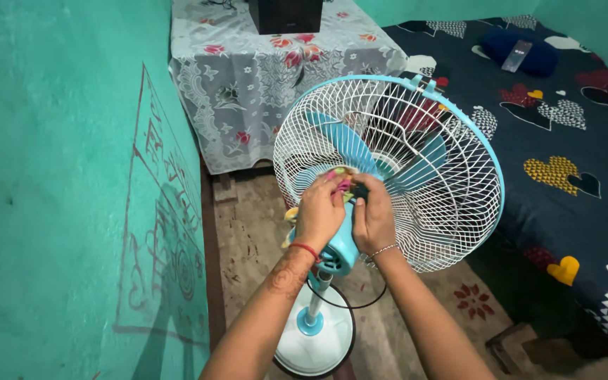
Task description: The person wipes the base and stand of a pedestal fan with a cloth, then cleans the fan head and cage. The person then wipes the top and front screen of a CRT television with the same cloth.
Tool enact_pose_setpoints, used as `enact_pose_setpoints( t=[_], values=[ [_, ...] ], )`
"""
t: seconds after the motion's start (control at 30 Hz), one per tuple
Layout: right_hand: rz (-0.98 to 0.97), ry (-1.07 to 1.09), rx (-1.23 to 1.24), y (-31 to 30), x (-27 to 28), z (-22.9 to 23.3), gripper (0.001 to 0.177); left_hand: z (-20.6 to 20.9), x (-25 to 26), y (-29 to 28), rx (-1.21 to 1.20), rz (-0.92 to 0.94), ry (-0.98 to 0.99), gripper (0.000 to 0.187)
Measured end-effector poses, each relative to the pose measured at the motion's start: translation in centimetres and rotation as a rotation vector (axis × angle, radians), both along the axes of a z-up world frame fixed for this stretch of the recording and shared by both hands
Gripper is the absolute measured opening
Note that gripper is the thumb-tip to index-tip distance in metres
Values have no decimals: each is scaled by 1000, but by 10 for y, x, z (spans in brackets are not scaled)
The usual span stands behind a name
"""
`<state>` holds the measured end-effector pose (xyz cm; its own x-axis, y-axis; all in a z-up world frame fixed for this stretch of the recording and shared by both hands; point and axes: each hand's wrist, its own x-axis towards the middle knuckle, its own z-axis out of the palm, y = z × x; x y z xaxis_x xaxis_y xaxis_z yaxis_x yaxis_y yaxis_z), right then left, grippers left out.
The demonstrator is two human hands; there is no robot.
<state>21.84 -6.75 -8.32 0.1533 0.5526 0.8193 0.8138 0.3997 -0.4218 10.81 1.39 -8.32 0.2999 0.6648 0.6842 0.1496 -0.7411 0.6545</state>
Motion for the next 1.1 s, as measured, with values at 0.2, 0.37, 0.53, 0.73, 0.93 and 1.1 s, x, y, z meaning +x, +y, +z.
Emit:
enact_pose_setpoints(
  t=[0.2, 0.37, 0.53, 0.73, 0.93, 1.1],
  values=[
    [-83, -130, -88, -2, -2, 8, 27, -53, 8, 44, -336, 170, 175, 24],
    [-74, -197, -106, -3, 0, 13, 33, -87, -18, 59, -489, 211, 34, 33],
    [-111, -385, -99, -6, -2, 17, 42, -34, -63, -25, -130, 243, -222, 41],
    [202, -450, -263, 6, 14, 17, 52, -13, -65, -91, 254, 173, -56, 34],
    [270, -188, -387, 11, 21, 3, 45, -22, -42, -88, 206, 261, -65, 30],
    [283, -146, -374, 8, 18, 4, 32, -57, -21, -60, -198, 328, -277, 31]
  ],
)
